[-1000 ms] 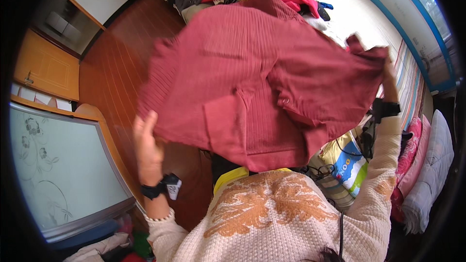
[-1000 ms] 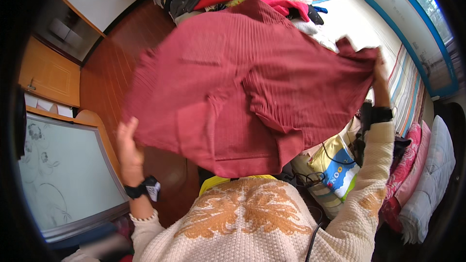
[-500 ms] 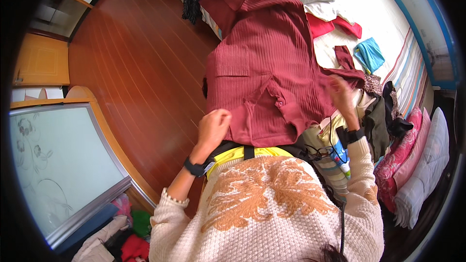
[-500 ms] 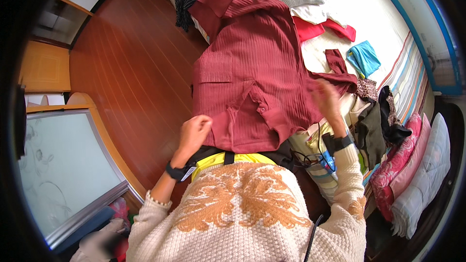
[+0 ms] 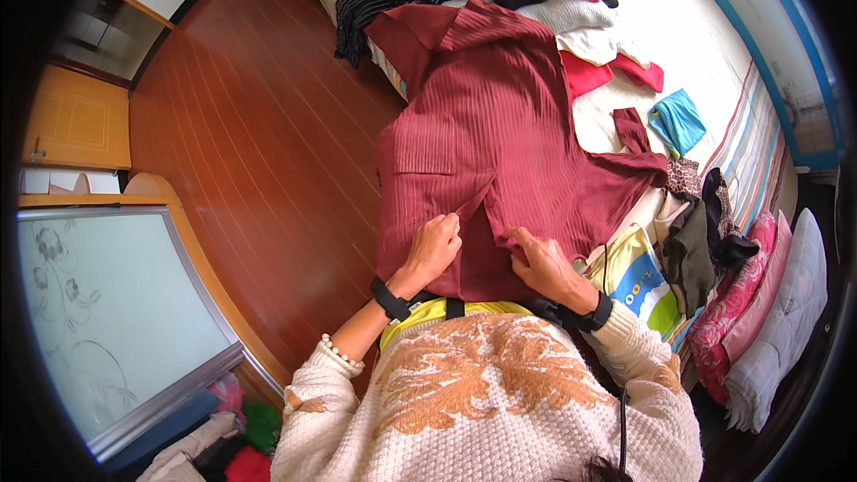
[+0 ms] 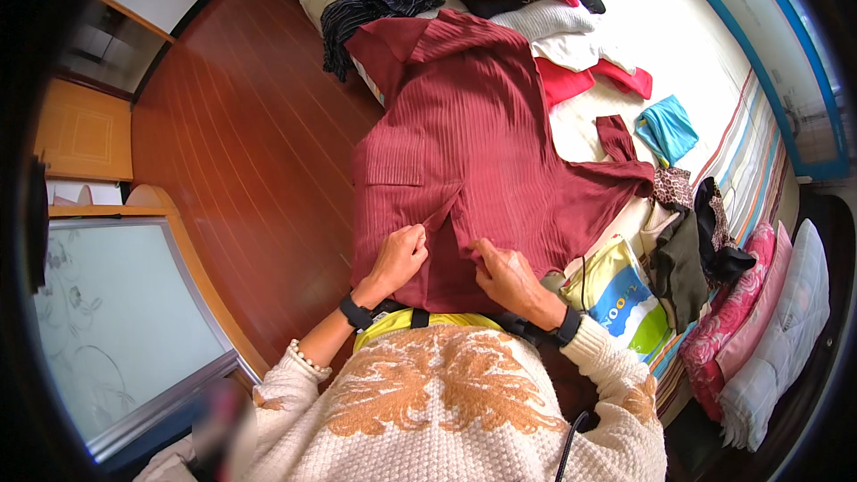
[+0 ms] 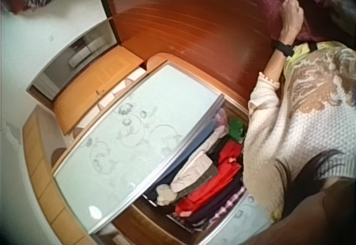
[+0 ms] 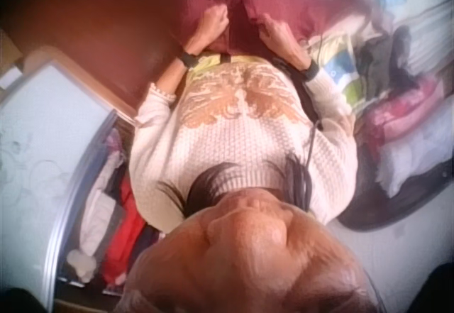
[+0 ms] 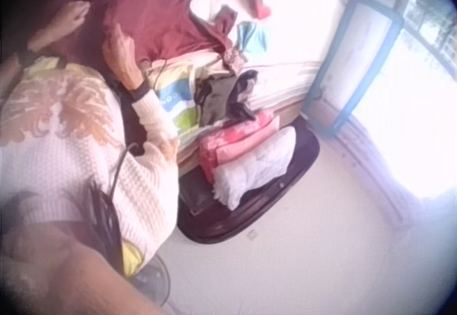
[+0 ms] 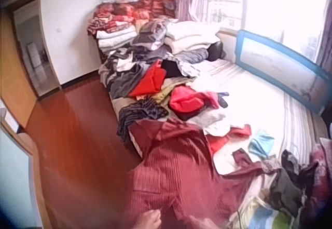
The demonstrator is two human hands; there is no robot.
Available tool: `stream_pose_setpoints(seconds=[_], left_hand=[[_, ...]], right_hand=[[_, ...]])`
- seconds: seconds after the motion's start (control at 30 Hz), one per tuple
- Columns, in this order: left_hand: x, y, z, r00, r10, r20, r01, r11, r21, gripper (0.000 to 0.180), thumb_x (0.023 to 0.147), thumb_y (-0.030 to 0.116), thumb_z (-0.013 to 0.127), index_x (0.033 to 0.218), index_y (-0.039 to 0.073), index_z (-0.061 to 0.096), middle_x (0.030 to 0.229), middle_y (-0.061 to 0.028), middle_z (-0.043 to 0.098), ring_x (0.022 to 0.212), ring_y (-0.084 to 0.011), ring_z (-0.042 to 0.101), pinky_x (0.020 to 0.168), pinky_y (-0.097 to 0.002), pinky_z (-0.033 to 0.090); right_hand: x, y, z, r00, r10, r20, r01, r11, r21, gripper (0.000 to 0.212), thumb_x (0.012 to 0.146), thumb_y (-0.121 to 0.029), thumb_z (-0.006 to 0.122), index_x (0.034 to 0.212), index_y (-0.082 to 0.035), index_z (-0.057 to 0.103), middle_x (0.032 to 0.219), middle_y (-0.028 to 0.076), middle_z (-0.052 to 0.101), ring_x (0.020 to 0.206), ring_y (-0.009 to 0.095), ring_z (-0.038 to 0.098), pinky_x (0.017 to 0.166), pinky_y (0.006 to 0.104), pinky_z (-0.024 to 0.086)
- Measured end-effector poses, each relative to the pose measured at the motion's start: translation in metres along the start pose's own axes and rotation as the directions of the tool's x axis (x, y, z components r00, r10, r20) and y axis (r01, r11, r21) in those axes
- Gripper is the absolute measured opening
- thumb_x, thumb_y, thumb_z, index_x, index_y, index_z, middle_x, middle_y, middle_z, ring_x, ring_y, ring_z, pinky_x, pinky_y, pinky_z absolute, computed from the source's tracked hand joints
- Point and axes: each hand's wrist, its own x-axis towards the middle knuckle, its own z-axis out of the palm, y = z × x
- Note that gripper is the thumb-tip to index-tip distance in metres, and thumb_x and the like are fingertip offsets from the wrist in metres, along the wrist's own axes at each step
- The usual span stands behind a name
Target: The person sits on the floor and folds several garments one by one, including a dark green item, a blue and yellow top, a maroon shirt, a red top, a beige top, black and leopard-print pants, and a pink sweater. Each item is smoothed, folded, and placed on the bed.
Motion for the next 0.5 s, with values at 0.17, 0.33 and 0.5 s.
stream_pose_setpoints(seconds=[0.17, 0.33, 0.5], left_hand=[[0.001, 0.027, 0.0, 0.971, 0.216, 0.106, -0.152, 0.891, -0.427, 0.012, 0.075, 0.002, 0.056, 0.069, 0.0, 0.046, 0.062, -0.012, 0.051, 0.056, -0.0144, 0.05, 0.052, -0.0317, 0.041], [0.019, 0.016, 0.002, 0.688, 0.301, 0.661, 0.004, 0.909, -0.418, 0.014, 0.08, 0.012, 0.06, 0.087, 0.001, 0.056, 0.079, -0.0097, 0.063, 0.074, -0.0179, 0.061, 0.066, -0.0327, 0.048], [0.069, -0.019, -0.035, 0.74, 0.238, 0.629, 0.135, 0.864, -0.485, 0.02, 0.088, 0.016, 0.06, 0.101, 0.0, 0.061, 0.092, -0.0079, 0.066, 0.084, -0.0146, 0.063, 0.075, -0.0293, 0.051]], right_hand=[[0.01, -0.004, 0.006, 0.935, -0.001, 0.356, -0.018, 0.999, 0.05, 0.043, 0.076, -0.01, 0.062, 0.115, 0.004, 0.05, 0.088, 0.027, 0.062, 0.081, 0.042, 0.062, 0.07, 0.046, 0.051], [0.071, 0.012, -0.058, 0.692, 0.063, 0.72, 0.09, 0.981, -0.172, 0.027, 0.077, -0.026, 0.065, 0.097, -0.008, 0.067, 0.082, 0.017, 0.066, 0.074, 0.036, 0.063, 0.064, 0.0423, 0.051], [0.204, 0.043, -0.129, 0.962, -0.215, -0.172, 0.173, 0.958, -0.23, 0.033, 0.076, -0.013, 0.07, 0.106, 0.0, 0.065, 0.094, 0.018, 0.068, 0.084, 0.03, 0.067, 0.073, 0.0366, 0.053]])
